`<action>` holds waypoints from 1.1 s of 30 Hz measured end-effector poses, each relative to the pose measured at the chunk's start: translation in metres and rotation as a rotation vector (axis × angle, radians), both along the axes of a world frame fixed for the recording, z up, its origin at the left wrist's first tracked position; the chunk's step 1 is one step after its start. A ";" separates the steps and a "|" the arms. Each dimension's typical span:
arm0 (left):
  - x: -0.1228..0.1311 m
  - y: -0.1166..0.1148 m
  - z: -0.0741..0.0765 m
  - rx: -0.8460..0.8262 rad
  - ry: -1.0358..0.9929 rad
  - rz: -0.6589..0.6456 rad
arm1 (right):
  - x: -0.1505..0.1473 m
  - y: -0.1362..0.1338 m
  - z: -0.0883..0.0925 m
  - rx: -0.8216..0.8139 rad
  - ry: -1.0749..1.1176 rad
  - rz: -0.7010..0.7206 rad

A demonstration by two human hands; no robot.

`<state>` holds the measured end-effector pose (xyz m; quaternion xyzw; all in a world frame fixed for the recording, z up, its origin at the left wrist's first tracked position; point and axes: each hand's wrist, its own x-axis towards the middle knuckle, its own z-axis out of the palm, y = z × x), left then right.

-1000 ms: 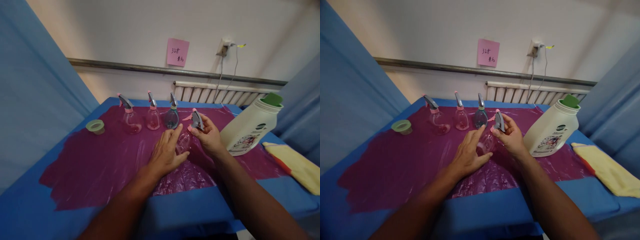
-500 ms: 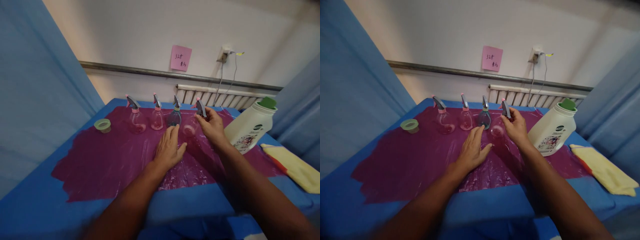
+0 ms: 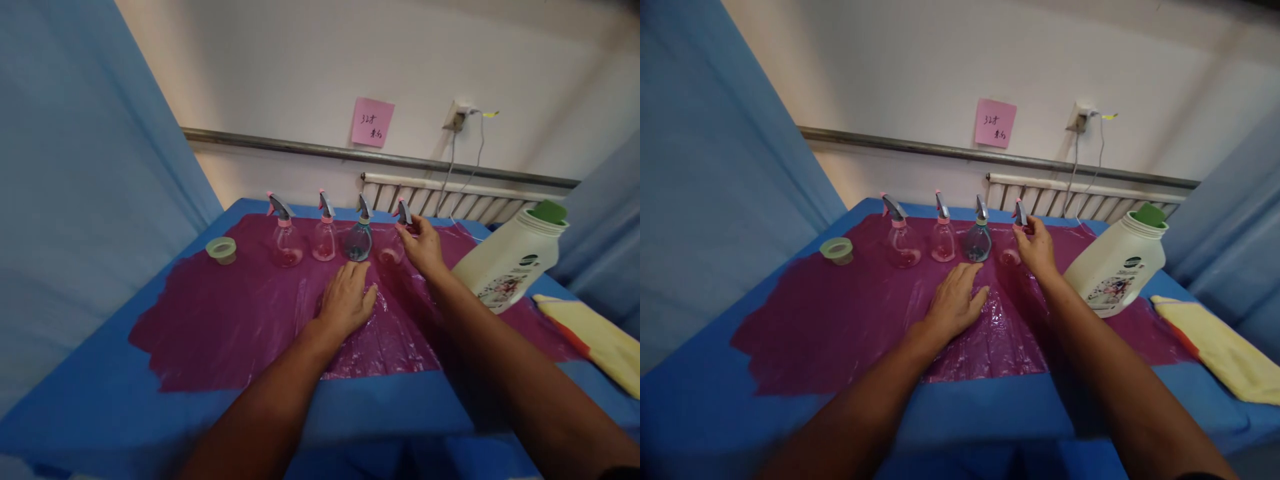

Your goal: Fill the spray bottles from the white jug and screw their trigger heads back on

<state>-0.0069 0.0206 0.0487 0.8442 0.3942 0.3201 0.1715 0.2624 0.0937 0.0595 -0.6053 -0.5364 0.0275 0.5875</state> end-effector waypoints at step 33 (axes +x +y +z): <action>-0.016 0.010 0.036 -1.248 -1.170 -0.257 | -0.065 -0.106 -0.018 0.187 -0.331 0.344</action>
